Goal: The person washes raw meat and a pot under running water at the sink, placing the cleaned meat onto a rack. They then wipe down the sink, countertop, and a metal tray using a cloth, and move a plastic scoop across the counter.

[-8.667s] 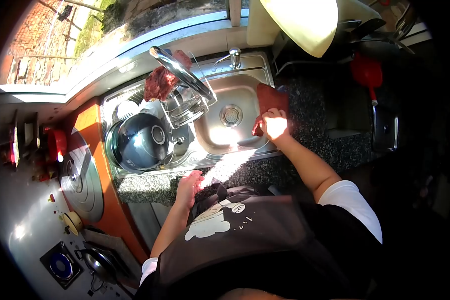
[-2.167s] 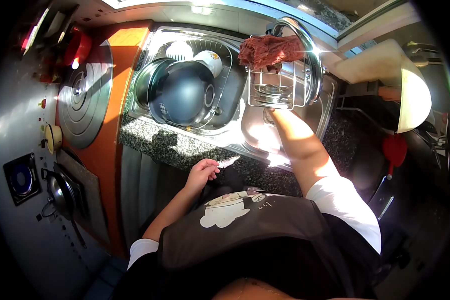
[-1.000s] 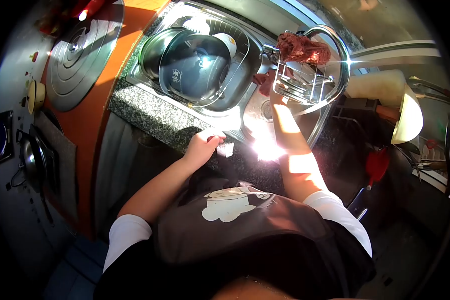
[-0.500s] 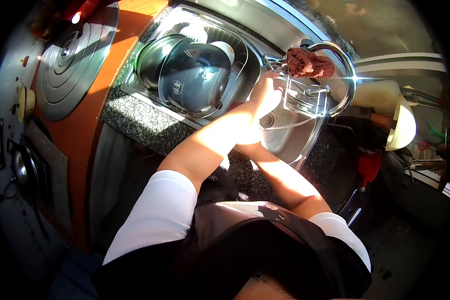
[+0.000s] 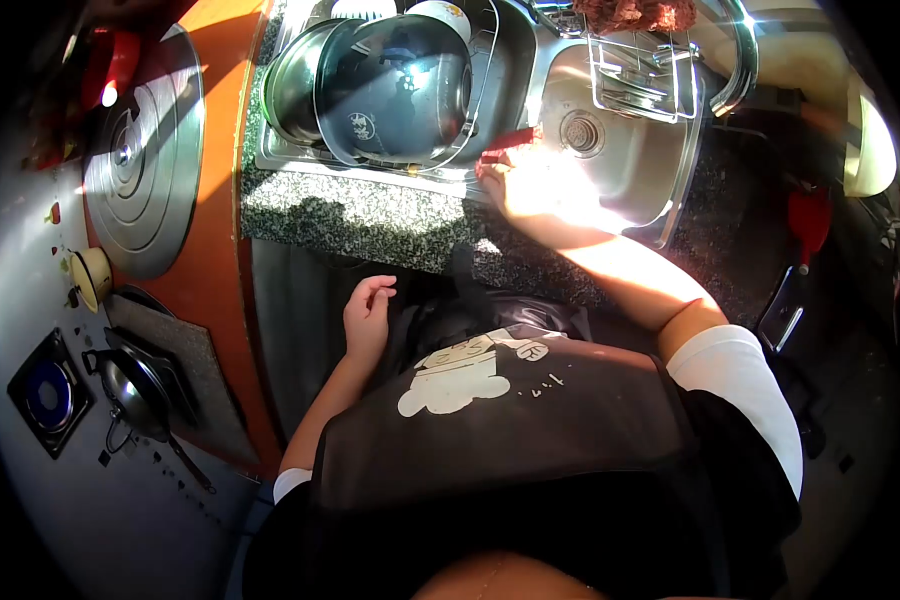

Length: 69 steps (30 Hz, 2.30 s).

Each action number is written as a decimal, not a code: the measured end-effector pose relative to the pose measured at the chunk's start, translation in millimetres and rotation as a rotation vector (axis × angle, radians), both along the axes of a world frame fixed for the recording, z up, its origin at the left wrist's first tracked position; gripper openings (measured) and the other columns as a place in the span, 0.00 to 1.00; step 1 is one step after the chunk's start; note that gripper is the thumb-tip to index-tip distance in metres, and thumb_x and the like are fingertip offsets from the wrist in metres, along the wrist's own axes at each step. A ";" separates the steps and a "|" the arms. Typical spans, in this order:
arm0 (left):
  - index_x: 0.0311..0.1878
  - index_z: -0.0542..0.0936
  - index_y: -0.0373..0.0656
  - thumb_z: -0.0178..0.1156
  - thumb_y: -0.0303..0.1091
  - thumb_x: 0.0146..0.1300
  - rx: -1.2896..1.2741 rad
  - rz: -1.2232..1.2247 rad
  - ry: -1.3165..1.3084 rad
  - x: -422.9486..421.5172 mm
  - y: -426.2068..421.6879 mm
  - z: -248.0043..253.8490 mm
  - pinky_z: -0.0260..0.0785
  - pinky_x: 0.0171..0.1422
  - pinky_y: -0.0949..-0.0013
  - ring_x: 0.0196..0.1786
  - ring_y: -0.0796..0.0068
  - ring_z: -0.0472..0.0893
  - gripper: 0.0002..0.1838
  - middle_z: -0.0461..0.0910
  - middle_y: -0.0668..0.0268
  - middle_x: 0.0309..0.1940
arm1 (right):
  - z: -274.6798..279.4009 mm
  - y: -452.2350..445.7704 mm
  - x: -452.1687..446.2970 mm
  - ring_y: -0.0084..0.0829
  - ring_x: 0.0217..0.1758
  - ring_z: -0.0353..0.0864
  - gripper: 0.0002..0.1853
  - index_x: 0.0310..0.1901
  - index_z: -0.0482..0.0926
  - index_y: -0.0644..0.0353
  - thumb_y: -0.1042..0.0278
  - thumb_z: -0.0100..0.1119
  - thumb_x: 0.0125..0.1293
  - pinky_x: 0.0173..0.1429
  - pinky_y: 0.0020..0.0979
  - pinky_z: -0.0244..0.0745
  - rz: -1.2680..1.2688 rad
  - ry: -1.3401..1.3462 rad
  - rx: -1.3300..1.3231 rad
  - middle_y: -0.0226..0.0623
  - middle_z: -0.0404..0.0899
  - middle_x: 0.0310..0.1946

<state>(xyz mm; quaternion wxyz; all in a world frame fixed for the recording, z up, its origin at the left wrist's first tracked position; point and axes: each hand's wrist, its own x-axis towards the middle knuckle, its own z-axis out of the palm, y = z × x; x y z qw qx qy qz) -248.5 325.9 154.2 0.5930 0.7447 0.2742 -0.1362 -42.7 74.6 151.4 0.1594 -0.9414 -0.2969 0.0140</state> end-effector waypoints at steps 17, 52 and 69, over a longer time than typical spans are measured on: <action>0.46 0.79 0.39 0.49 0.24 0.68 -0.086 -0.115 0.103 -4.2 84.8 17.3 0.66 0.44 0.79 0.39 0.83 0.77 0.10 0.80 0.70 0.40 | -35.5 -64.1 -101.4 0.43 0.45 0.76 0.09 0.41 0.81 0.53 0.64 0.54 0.64 0.53 0.43 0.69 -0.820 0.082 0.325 0.38 0.80 0.38; 0.47 0.78 0.36 0.46 0.22 0.68 -0.001 -0.564 0.067 100.2 -22.1 36.6 0.68 0.46 0.78 0.40 0.82 0.76 0.11 0.81 0.66 0.43 | -42.0 -160.3 -213.2 0.51 0.75 0.50 0.32 0.58 0.69 0.55 0.51 0.66 0.54 0.74 0.51 0.48 -0.677 0.128 0.160 0.46 0.53 0.72; 0.49 0.77 0.36 0.46 0.20 0.69 -0.044 -0.393 0.124 89.5 -139.0 51.1 0.66 0.46 0.78 0.40 0.82 0.75 0.12 0.79 0.68 0.43 | -76.5 -306.2 34.9 0.52 0.76 0.43 0.39 0.69 0.62 0.42 0.43 0.62 0.56 0.77 0.52 0.37 -0.837 0.000 0.042 0.45 0.47 0.74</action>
